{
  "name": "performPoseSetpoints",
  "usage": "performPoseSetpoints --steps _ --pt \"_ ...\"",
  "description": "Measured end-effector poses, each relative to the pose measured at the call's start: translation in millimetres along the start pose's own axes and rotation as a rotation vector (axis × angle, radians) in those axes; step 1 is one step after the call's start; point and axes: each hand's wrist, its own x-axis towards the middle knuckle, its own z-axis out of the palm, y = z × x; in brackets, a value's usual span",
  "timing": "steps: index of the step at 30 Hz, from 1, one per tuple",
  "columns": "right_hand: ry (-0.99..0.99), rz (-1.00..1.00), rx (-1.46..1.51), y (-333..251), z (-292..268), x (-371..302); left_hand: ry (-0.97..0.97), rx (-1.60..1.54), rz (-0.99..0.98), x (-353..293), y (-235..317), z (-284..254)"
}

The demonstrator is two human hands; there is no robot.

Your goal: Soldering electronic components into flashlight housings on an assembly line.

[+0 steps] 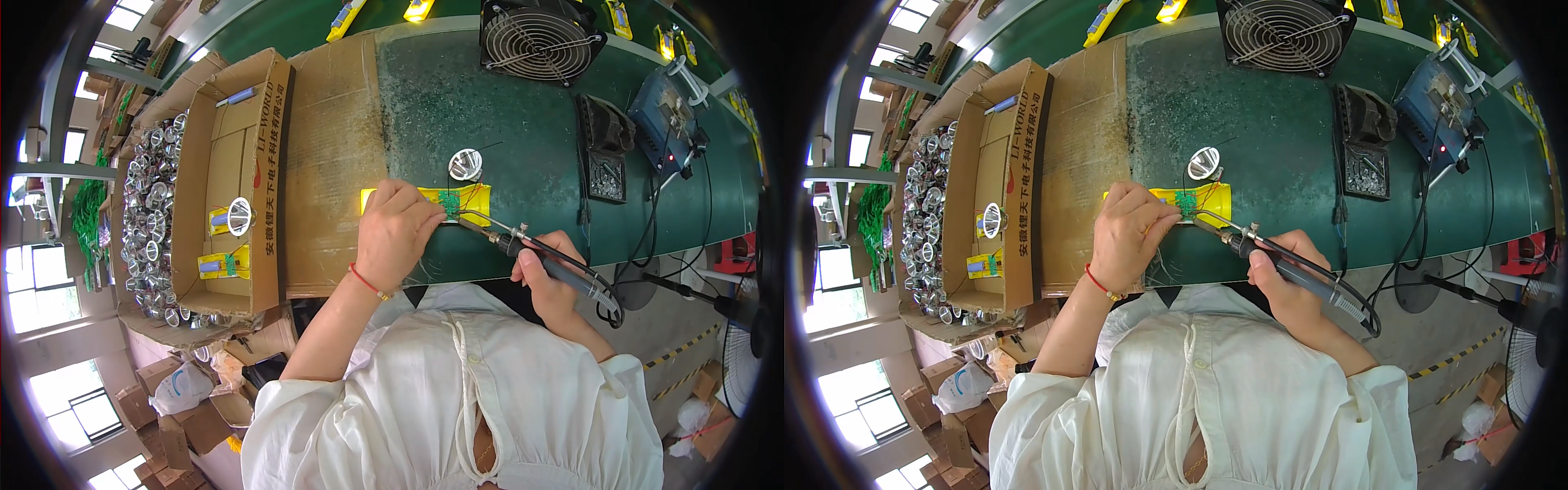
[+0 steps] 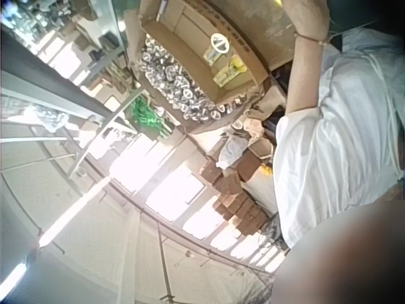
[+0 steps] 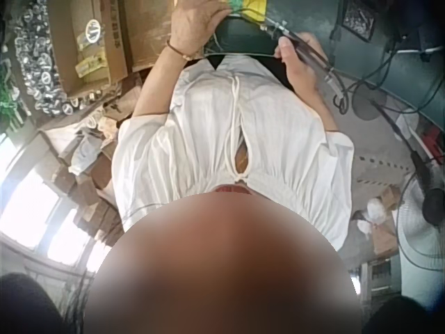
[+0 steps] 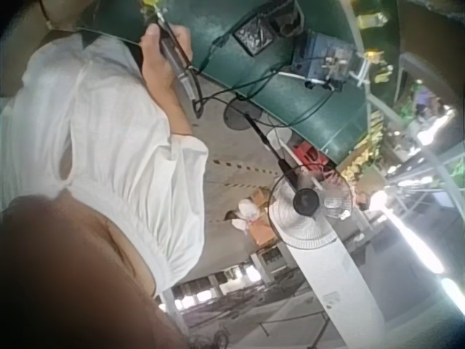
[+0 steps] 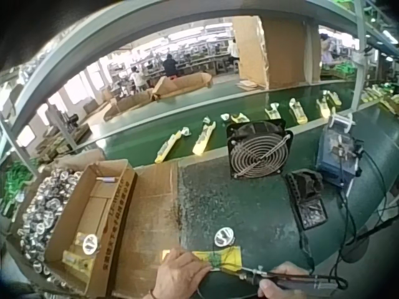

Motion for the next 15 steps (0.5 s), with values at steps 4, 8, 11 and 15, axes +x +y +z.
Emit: performPoseSetpoints --steps 4,8,11,15 --pt "0.004 0.017 0.021 -1.4 1.2 1.0 -0.005 0.003 0.006 0.2 -0.1 -1.3" --pt "0.0 0.07 0.074 -0.6 -2.7 -0.3 -0.014 -0.002 0.003 0.9 -0.4 -1.5" --pt "0.036 0.04 0.081 -0.9 -5.6 -2.7 -0.014 -0.01 -0.001 1.1 0.5 -1.7" --pt "0.081 -0.016 0.078 1.4 -6.8 -4.1 -0.017 -0.015 0.0 0.3 1.0 -3.2"
